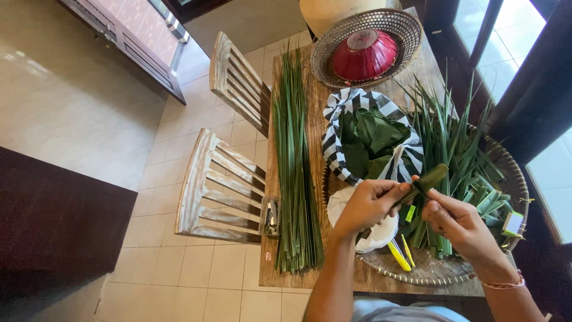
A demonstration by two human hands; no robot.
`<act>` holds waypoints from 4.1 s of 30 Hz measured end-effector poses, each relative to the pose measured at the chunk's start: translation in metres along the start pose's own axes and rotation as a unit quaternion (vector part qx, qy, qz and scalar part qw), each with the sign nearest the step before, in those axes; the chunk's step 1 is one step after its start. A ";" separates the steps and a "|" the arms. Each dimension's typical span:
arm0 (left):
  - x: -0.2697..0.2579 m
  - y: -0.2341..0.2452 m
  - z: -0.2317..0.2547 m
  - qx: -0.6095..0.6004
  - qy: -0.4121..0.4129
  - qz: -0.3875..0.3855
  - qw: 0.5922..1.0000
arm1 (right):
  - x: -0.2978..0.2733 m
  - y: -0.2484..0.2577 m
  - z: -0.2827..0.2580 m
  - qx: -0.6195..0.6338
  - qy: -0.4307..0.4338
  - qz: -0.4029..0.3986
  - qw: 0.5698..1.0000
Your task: The recorder is weaving and stapling green palm leaves to create small decorative containers or pouches.
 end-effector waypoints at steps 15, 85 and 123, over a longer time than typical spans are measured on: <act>-0.013 -0.030 0.052 0.278 -0.030 0.087 0.956 | -0.012 0.019 -0.021 0.204 -0.111 -0.059 0.971; 0.042 -0.087 0.041 0.544 -0.037 0.061 0.836 | 0.002 0.101 0.084 0.225 -0.173 0.242 0.928; -0.105 0.192 -0.246 0.459 0.193 0.149 0.854 | 0.123 -0.170 0.213 -0.555 -0.275 0.106 0.778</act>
Point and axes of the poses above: each hand's wrist, its own x-axis towards the middle knuckle, its own y-axis out of the back of the hand, z = x × y, the point moved 4 cm from there along x, towards the middle knuckle, and after that the axes turned 10 degrees about -z, right-handed, at the moved point
